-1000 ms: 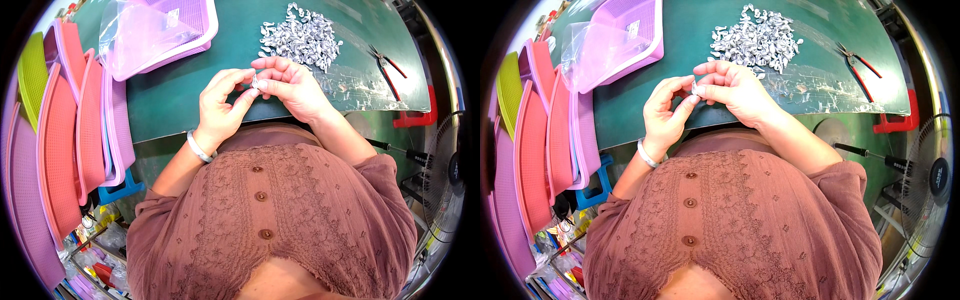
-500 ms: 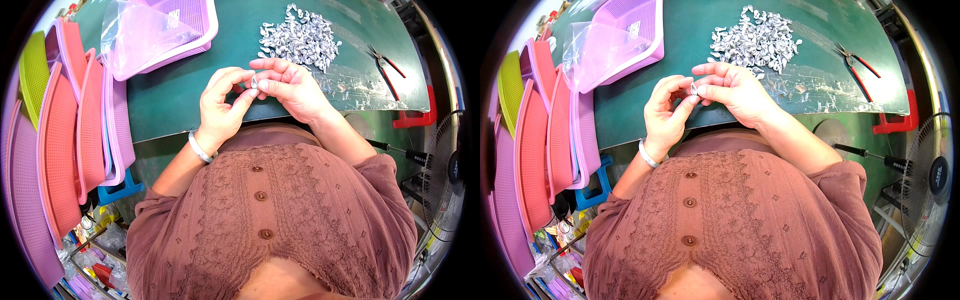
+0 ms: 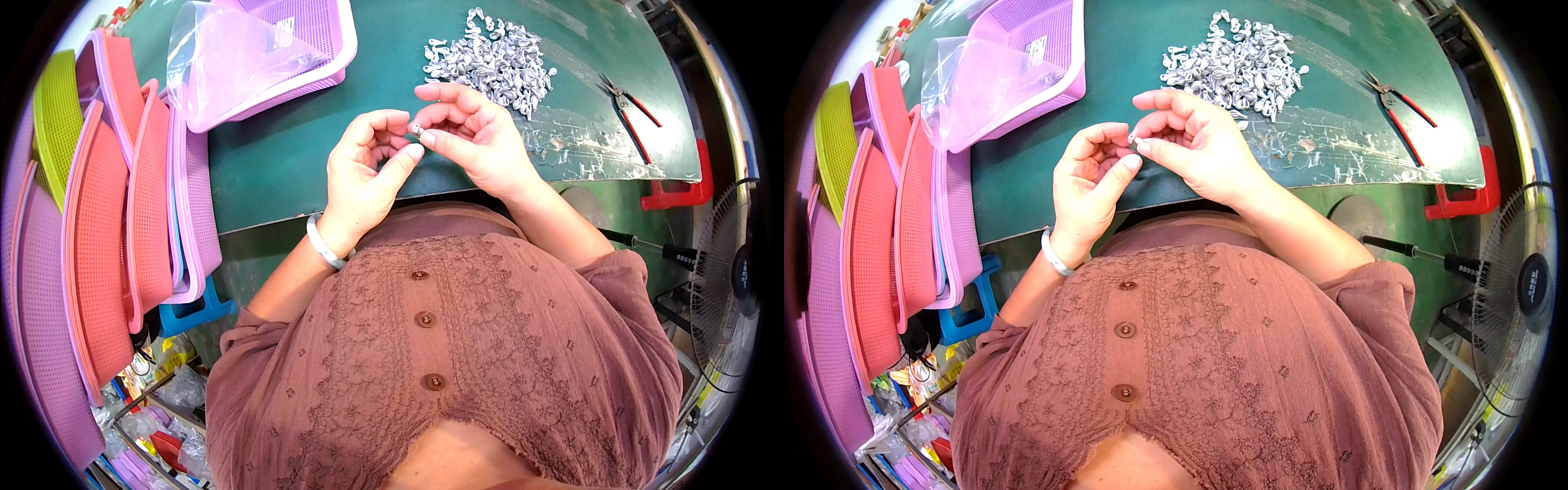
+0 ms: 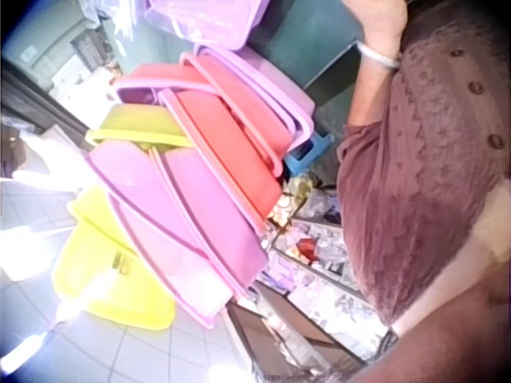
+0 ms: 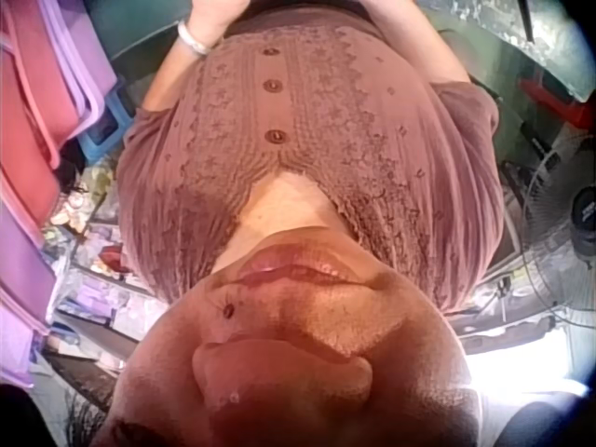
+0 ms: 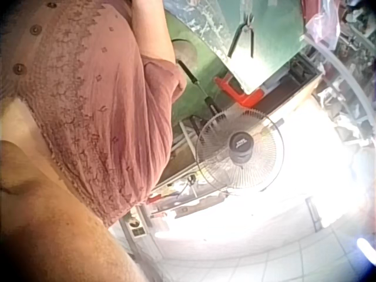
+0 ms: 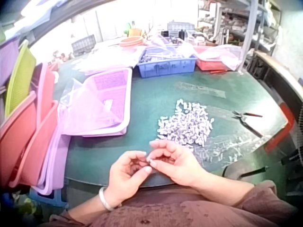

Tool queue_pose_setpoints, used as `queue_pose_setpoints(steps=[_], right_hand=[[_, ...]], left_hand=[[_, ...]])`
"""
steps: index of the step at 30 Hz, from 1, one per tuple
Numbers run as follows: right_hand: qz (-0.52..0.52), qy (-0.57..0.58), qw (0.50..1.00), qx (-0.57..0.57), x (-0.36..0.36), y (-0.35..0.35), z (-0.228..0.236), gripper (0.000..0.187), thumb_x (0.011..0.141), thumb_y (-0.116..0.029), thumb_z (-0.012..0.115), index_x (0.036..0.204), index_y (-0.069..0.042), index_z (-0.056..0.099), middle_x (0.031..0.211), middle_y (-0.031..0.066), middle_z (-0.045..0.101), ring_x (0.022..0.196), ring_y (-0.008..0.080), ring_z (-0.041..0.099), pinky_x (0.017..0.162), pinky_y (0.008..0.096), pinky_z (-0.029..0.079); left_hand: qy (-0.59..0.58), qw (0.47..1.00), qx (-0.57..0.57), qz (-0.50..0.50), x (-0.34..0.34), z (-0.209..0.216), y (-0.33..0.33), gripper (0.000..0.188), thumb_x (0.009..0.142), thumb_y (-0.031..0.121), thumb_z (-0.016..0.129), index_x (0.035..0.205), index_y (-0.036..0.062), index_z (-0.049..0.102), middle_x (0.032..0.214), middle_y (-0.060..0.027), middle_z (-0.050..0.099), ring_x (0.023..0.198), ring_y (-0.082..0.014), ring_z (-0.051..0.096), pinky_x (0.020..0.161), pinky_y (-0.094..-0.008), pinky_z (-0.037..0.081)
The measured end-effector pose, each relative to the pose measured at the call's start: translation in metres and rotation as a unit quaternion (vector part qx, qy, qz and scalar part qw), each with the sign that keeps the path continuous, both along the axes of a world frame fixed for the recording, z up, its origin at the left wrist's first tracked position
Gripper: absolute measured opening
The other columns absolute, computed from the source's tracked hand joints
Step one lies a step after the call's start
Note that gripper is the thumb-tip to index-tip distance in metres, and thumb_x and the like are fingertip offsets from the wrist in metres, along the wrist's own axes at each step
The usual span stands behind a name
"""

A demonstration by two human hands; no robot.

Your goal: The person repeatedly picks small silver-wrapped items from a pile on a green table, places them into a clear plastic bag inside a purple basket, and returns to the pile. The process is repeated continuously throughout the clip.

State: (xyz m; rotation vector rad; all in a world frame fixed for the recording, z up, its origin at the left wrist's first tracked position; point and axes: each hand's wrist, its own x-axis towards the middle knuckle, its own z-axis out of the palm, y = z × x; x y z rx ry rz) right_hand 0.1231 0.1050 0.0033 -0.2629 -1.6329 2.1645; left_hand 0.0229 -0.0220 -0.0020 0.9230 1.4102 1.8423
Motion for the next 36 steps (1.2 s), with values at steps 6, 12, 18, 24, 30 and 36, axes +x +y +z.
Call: queue_pose_setpoints(steps=[6,12,18,24,30,36], right_hand=[[-0.074,0.051,0.96,0.265,-0.001,-0.003,-0.003,0.041,0.075,0.002,0.061,0.113,-0.003,0.049,0.085,0.0054,0.058,0.076,0.0116,0.057,0.07,0.0244,0.047],[-0.114,0.079,0.934,0.33,-0.004,-0.005,-0.004,0.044,0.072,0.004,0.061,0.113,-0.004,0.05,0.084,0.0072,0.057,0.073,0.0139,0.057,0.065,0.0251,0.048],[-0.111,0.08,0.944,0.301,-0.003,-0.006,-0.005,0.045,0.071,0.005,0.061,0.114,-0.004,0.049,0.084,0.0069,0.057,0.073,0.0139,0.057,0.066,0.0252,0.048],[-0.105,0.079,0.953,0.274,-0.003,-0.007,-0.006,0.045,0.072,0.005,0.06,0.115,-0.004,0.049,0.084,0.0065,0.057,0.072,0.0134,0.056,0.068,0.0251,0.047],[-0.111,0.078,0.948,0.286,-0.003,-0.007,-0.008,0.044,0.073,0.005,0.061,0.114,-0.004,0.049,0.084,0.0061,0.057,0.072,0.0126,0.056,0.067,0.0248,0.047],[-0.118,0.078,0.946,0.291,-0.002,-0.006,-0.008,0.045,0.072,0.006,0.06,0.114,-0.004,0.049,0.083,0.0058,0.057,0.071,0.0122,0.056,0.066,0.0246,0.047]], left_hand=[[-0.041,0.999,-0.026,0.001,-0.001,0.003,-0.001,0.016,0.081,0.005,0.06,0.095,-0.0009,0.053,0.086,-0.0037,0.057,0.075,-0.0074,0.053,0.068,-0.02,0.045],[-0.14,0.99,-0.016,-0.005,-0.002,-0.001,0.002,0.01,0.085,0.008,0.054,0.092,0.0009,0.055,0.085,-0.0056,0.06,0.073,-0.0103,0.056,0.064,-0.0221,0.047],[-0.361,0.929,0.009,-0.084,-0.009,-0.006,0.002,0.011,0.089,0.012,0.047,0.092,0.0031,0.054,0.084,-0.0053,0.059,0.076,-0.0129,0.057,0.068,-0.0253,0.047],[-0.374,0.921,0.021,-0.104,-0.009,-0.008,0.002,0.012,0.09,0.012,0.045,0.093,0.0036,0.054,0.086,-0.0047,0.058,0.078,-0.0131,0.057,0.07,-0.0261,0.048],[-0.274,0.961,0.013,-0.033,-0.002,-0.003,0.004,0.009,0.087,0.01,0.052,0.09,0.0016,0.055,0.085,-0.0074,0.06,0.075,-0.013,0.058,0.067,-0.0243,0.048],[-0.135,0.991,0.015,-0.011,0.002,0.0,0.004,0.012,0.083,0.005,0.057,0.092,-0.0015,0.055,0.086,-0.0068,0.06,0.073,-0.0102,0.056,0.069,-0.0228,0.048]])
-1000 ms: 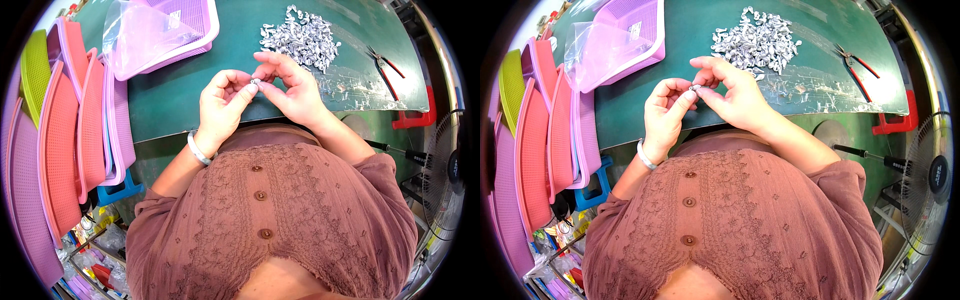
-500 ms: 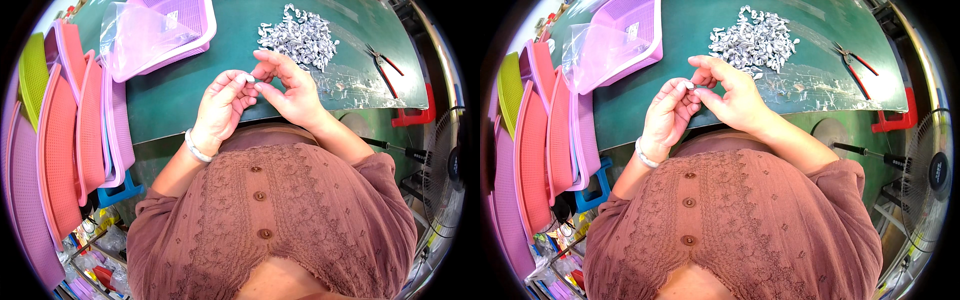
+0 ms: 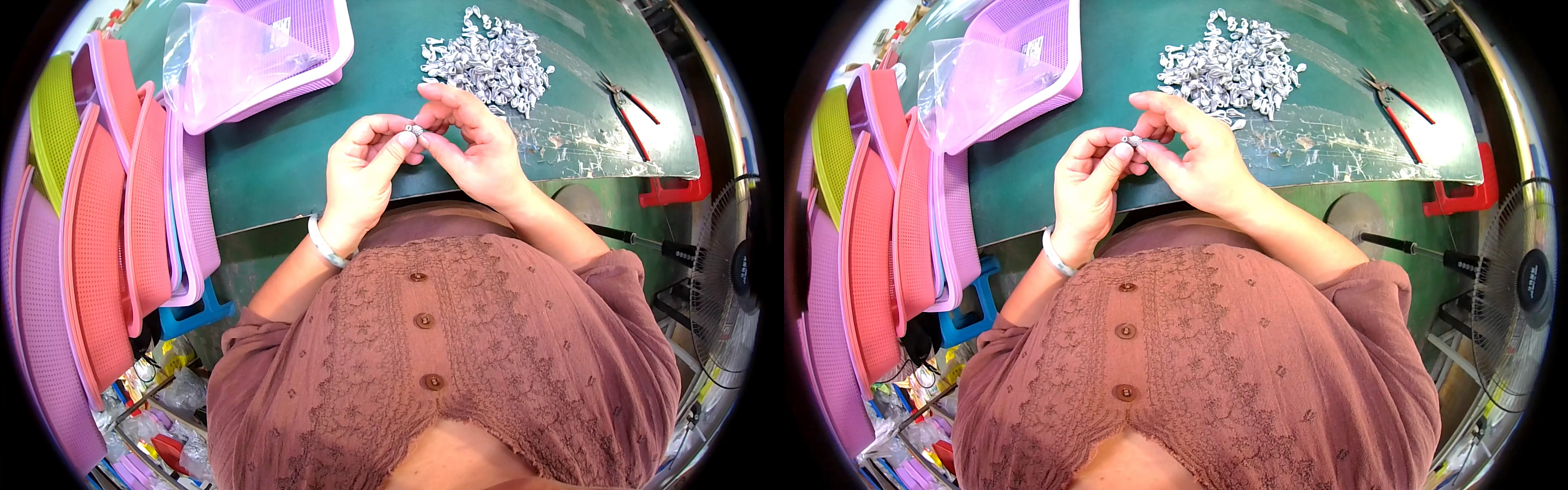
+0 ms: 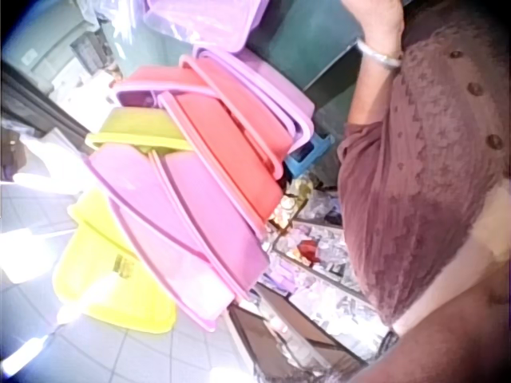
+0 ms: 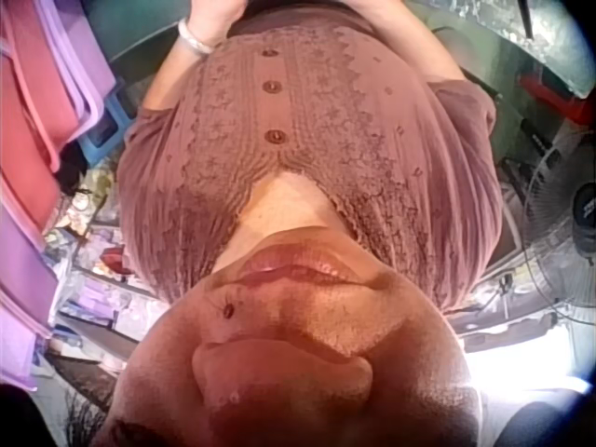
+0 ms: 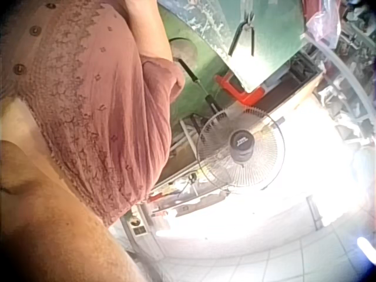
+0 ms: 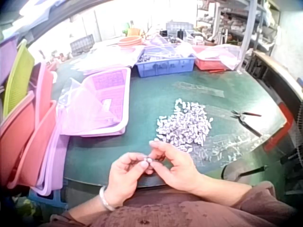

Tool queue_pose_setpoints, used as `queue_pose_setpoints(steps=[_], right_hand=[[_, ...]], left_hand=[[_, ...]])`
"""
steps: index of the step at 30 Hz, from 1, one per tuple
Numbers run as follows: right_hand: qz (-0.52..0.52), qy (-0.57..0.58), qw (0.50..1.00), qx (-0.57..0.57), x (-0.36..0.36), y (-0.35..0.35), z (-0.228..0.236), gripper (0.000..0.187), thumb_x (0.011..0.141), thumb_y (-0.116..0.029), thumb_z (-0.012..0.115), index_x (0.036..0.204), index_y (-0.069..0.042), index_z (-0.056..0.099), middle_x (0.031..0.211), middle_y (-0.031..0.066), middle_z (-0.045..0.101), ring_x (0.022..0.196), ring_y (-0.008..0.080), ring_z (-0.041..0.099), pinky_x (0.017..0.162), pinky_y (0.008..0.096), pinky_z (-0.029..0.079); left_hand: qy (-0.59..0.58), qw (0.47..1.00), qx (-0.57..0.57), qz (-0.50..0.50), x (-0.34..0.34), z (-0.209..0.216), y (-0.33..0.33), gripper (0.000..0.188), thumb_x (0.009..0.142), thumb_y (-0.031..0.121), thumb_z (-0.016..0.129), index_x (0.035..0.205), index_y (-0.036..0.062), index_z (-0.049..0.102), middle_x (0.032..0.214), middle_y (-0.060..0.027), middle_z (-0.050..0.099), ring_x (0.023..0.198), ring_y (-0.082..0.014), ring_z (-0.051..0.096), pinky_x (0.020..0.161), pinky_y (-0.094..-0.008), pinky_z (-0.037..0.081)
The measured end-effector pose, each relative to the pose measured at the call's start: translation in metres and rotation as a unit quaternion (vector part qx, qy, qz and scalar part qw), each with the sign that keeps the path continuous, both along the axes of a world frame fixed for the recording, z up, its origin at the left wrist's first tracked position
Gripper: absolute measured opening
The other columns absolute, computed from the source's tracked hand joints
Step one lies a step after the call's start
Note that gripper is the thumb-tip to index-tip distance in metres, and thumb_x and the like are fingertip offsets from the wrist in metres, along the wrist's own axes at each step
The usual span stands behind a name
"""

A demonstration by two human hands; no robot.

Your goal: The person repeatedly picks small silver-wrapped items from a pile on a green table, places them into a clear plastic bag inside a purple basket, and returns to the pile. The process is repeated continuously throughout the clip.

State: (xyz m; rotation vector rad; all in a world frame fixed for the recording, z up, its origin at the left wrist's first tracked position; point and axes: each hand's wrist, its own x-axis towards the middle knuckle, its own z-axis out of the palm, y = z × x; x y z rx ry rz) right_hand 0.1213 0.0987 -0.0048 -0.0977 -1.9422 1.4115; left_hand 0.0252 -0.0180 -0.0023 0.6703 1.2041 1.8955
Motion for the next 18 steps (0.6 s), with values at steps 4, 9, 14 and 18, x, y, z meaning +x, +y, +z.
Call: queue_pose_setpoints(steps=[4,9,14,18], right_hand=[[0.004,0.0,1.0,-0.003,-0.0003,0.0001,-0.0017,0.046,0.072,0.007,0.06,0.115,-0.005,0.049,0.083,0.0057,0.057,0.072,0.0121,0.056,0.067,0.0244,0.047],[-0.002,-0.005,1.0,0.014,-0.0007,-0.0006,-0.0006,0.046,0.072,0.007,0.06,0.115,-0.005,0.049,0.083,0.0055,0.057,0.072,0.0121,0.055,0.068,0.0245,0.047],[0.004,0.001,1.0,0.012,-0.001,-0.0004,-0.0031,0.047,0.072,0.007,0.06,0.116,-0.005,0.049,0.083,0.0055,0.057,0.072,0.012,0.055,0.068,0.0242,0.047],[0.006,0.0,1.0,0.01,-0.0004,0.0004,-0.0032,0.047,0.072,0.008,0.059,0.116,-0.005,0.049,0.083,0.0056,0.057,0.072,0.0118,0.056,0.068,0.024,0.047]], left_hand=[[0.039,0.999,0.002,0.013,0.0013,-0.0012,0.0004,0.013,0.081,0.002,0.059,0.092,-0.0011,0.055,0.085,-0.0048,0.06,0.073,-0.0084,0.055,0.069,-0.0218,0.047],[0.083,0.996,0.0,0.028,0.0017,-0.0028,0.0,0.012,0.08,0.0,0.059,0.091,-0.0006,0.056,0.084,-0.0031,0.058,0.074,-0.0071,0.054,0.069,-0.0197,0.045],[0.169,0.984,-0.006,0.051,0.0021,-0.0022,0.0007,0.011,0.079,0.0,0.06,0.089,-0.0008,0.055,0.085,-0.0031,0.057,0.074,-0.0068,0.054,0.068,-0.0196,0.045],[0.227,0.972,-0.017,0.056,-0.0019,-0.0064,0.001,0.012,0.078,0.0,0.061,0.088,-0.0007,0.055,0.084,-0.0033,0.056,0.074,-0.0072,0.055,0.066,-0.02,0.046]])
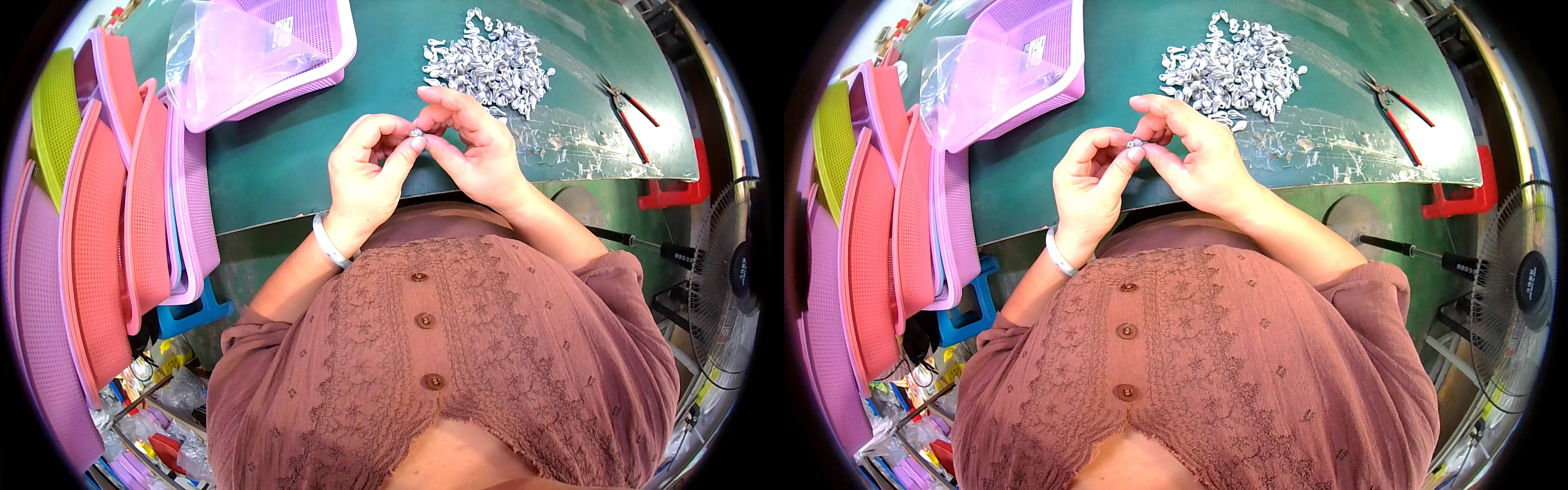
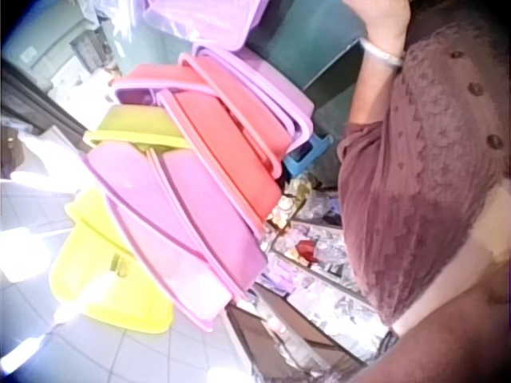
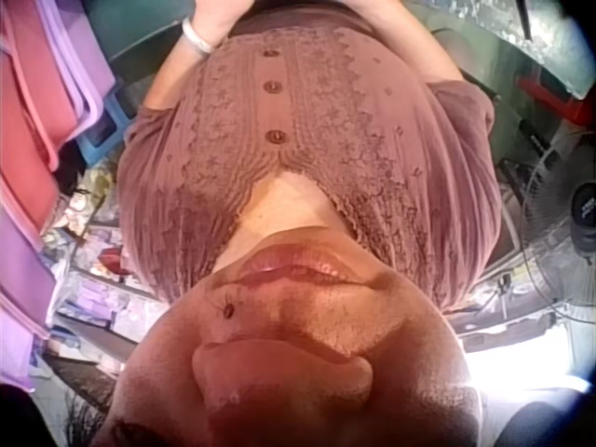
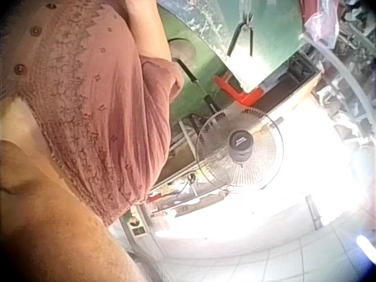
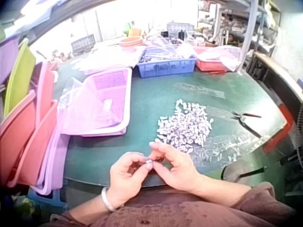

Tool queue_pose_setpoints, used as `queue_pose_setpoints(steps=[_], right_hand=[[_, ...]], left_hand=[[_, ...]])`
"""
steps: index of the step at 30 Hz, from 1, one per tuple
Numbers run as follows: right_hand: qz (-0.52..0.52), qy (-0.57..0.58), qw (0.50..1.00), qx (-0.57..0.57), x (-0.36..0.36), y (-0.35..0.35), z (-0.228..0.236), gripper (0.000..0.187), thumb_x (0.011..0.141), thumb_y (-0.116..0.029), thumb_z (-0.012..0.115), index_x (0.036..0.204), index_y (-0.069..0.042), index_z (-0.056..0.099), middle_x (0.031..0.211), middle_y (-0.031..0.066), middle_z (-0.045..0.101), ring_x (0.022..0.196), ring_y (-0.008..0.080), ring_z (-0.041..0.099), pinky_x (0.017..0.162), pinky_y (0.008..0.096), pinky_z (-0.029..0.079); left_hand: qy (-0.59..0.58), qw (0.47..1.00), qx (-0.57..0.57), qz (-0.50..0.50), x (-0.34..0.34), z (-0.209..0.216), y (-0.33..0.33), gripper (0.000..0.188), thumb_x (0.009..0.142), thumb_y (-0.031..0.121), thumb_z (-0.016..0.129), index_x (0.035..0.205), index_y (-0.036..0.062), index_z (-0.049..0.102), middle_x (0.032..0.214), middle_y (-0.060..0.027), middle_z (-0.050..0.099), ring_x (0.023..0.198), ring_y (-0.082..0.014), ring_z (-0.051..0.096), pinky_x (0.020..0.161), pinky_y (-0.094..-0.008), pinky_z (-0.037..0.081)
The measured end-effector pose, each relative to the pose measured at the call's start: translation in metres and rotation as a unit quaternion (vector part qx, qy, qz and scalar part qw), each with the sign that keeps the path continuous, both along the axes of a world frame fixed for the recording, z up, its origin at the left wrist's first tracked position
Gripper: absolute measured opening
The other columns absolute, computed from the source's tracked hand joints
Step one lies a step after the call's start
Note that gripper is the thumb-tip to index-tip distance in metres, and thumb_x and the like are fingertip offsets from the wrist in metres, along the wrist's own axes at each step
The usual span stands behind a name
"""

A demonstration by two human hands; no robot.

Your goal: The person repeatedly picks small silver-wrapped items from a pile on a green table, places them into a clear plastic bag inside a purple basket, and returns to the pile. The process is repeated continuously throughout the clip.

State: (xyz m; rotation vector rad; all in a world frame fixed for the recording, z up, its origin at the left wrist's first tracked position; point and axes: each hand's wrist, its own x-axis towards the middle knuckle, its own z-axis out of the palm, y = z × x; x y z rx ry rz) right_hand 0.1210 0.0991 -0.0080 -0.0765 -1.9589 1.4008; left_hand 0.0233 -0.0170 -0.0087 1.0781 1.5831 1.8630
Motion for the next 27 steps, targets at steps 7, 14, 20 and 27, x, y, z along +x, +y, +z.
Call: queue_pose_setpoints(steps=[7,14,20,27], right_hand=[[-0.006,0.001,1.0,0.009,-0.0006,-0.0005,-0.0007,0.047,0.071,0.008,0.059,0.115,-0.005,0.049,0.083,0.0055,0.058,0.072,0.0123,0.056,0.069,0.0242,0.048],[-0.012,0.002,1.0,0.019,-0.0004,-0.0007,0.0005,0.047,0.071,0.008,0.059,0.115,-0.006,0.05,0.083,0.0055,0.059,0.073,0.0132,0.058,0.07,0.0251,0.048],[-0.011,0.008,1.0,0.019,-0.0006,-0.0006,0.0008,0.048,0.07,0.008,0.059,0.115,-0.006,0.05,0.082,0.0058,0.059,0.074,0.0136,0.058,0.071,0.0251,0.048],[-0.009,0.016,1.0,0.022,-0.0018,-0.0006,-0.0001,0.048,0.07,0.008,0.059,0.114,-0.006,0.05,0.082,0.0059,0.059,0.074,0.0136,0.058,0.07,0.0253,0.048]], left_hand=[[-0.025,0.999,0.013,0.038,0.0072,0.0083,0.0018,0.009,0.076,-0.001,0.062,0.084,-0.0007,0.056,0.08,-0.003,0.054,0.069,-0.0076,0.053,0.062,-0.0206,0.045],[0.067,0.997,0.03,0.04,0.0024,0.0032,0.0014,0.011,0.074,-0.001,0.063,0.083,0.0007,0.056,0.079,-0.0046,0.054,0.067,-0.0091,0.053,0.058,-0.0206,0.045],[0.1,0.994,0.03,0.042,0.0013,0.0061,0.0008,0.011,0.073,-0.002,0.063,0.082,0.0014,0.057,0.079,-0.0048,0.055,0.067,-0.0094,0.053,0.057,-0.0207,0.044],[0.119,0.992,0.03,0.043,0.0001,0.0081,0.0001,0.012,0.072,-0.003,0.063,0.081,0.0019,0.057,0.079,-0.0049,0.055,0.066,-0.0097,0.053,0.057,-0.0208,0.044]])
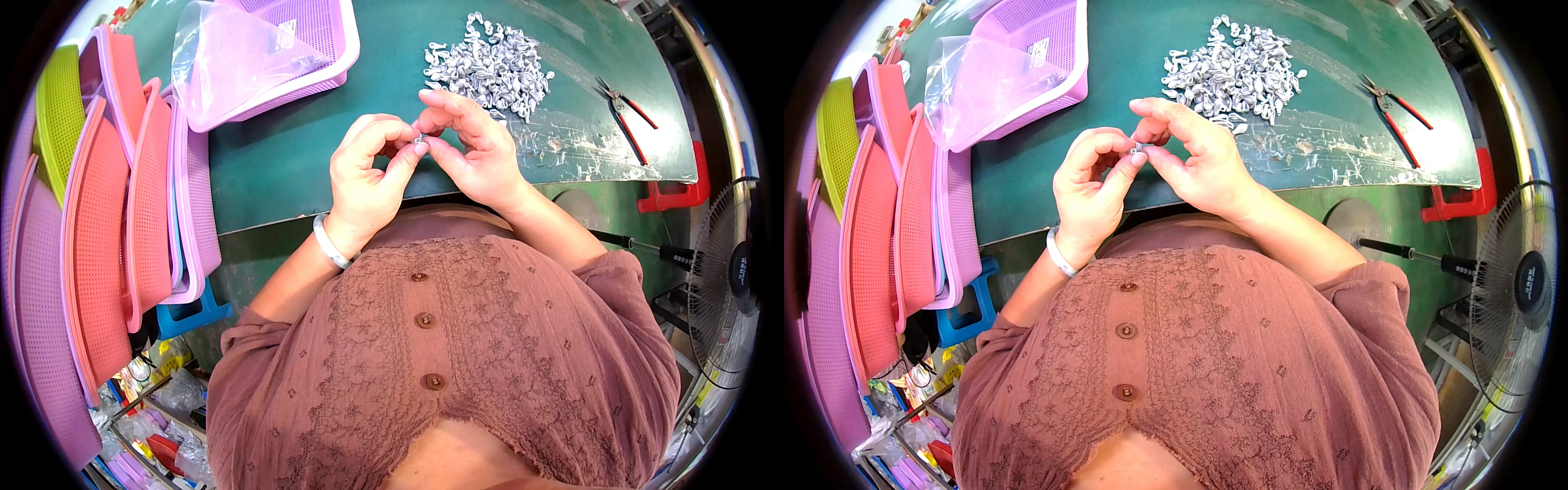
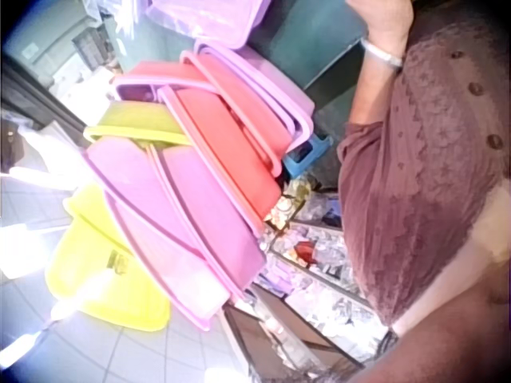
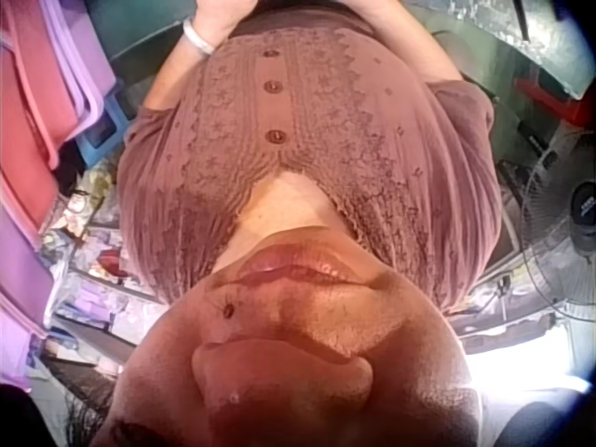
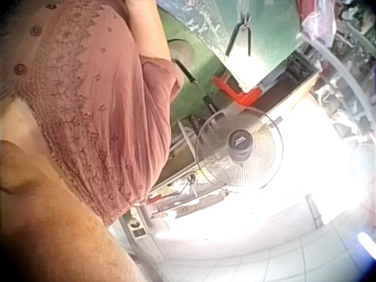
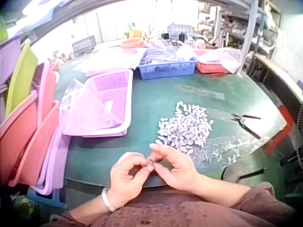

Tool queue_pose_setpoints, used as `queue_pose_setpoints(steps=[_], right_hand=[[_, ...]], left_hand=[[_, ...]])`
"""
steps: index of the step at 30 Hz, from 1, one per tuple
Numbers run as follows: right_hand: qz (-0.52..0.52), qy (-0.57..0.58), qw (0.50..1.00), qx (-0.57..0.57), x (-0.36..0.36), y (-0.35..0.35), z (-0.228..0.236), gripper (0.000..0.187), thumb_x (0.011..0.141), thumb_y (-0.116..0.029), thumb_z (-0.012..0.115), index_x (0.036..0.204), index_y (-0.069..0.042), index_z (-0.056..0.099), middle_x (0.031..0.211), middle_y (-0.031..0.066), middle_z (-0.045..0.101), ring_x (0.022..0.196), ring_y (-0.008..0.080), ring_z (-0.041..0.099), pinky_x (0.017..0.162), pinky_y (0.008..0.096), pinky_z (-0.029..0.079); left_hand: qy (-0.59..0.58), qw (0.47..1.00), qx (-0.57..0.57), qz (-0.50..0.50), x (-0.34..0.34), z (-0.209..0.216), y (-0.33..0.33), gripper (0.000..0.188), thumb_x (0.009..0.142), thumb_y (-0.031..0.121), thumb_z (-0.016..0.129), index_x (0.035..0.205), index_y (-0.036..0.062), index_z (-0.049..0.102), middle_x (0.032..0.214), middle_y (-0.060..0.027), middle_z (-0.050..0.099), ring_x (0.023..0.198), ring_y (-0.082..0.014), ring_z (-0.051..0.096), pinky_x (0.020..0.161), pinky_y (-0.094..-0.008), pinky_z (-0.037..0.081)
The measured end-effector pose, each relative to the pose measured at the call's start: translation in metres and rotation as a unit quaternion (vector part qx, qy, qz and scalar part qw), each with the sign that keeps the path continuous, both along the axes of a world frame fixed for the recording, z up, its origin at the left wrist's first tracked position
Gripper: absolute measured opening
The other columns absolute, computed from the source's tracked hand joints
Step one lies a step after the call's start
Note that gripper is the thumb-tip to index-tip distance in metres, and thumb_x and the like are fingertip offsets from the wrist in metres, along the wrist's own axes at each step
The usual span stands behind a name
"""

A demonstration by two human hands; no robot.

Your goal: The person repeatedly picks small silver-wrapped items from a pile on a green table, places them into a clear plastic bag inside a purple basket, and returns to the pile. The process is repeated continuously throughout the clip.

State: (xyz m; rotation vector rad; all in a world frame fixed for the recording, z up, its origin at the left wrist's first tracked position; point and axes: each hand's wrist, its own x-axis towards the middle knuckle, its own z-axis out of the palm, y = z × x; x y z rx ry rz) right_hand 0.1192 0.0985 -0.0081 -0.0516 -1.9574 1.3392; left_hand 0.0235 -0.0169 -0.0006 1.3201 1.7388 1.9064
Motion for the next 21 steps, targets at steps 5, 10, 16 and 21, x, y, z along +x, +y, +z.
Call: queue_pose_setpoints(steps=[5,10,16,21], right_hand=[[0.016,-0.005,1.0,-0.005,0.0,0.0,0.001,0.047,0.071,0.007,0.059,0.115,-0.005,0.049,0.083,0.0062,0.059,0.074,0.0135,0.058,0.07,0.0254,0.048],[0.041,-0.004,0.998,-0.052,-0.001,-0.002,0.004,0.045,0.074,0.007,0.058,0.117,-0.004,0.047,0.088,0.0068,0.057,0.076,0.0131,0.057,0.072,0.0252,0.047],[0.051,-0.008,0.996,-0.067,-0.001,-0.003,0.003,0.044,0.076,0.007,0.056,0.117,-0.004,0.047,0.09,0.007,0.057,0.078,0.0127,0.057,0.072,0.0251,0.047],[0.049,-0.008,0.997,-0.059,-0.001,-0.003,0.003,0.044,0.075,0.007,0.056,0.117,-0.004,0.046,0.09,0.0072,0.058,0.078,0.0127,0.057,0.072,0.0253,0.047]], left_hand=[[-0.128,0.991,-0.013,-0.023,0.0,-0.001,-0.001,0.008,0.077,0.001,0.062,0.083,0.0019,0.056,0.077,-0.0038,0.056,0.067,-0.0096,0.054,0.06,-0.0206,0.045],[-0.541,0.827,-0.017,-0.152,-0.014,-0.002,-0.003,0.011,0.087,0.013,0.05,0.086,0.0021,0.054,0.077,-0.0041,0.057,0.068,-0.0125,0.055,0.062,-0.0234,0.047],[-0.703,0.683,-0.002,-0.196,-0.017,-0.01,-0.003,0.017,0.089,0.017,0.048,0.085,0.0031,0.055,0.076,-0.0063,0.059,0.066,-0.0151,0.055,0.061,-0.0265,0.048],[-0.728,0.652,0.0,-0.212,-0.018,-0.011,-0.001,0.018,0.089,0.018,0.047,0.083,0.0028,0.055,0.076,-0.007,0.059,0.065,-0.0156,0.054,0.06,-0.0264,0.047]])
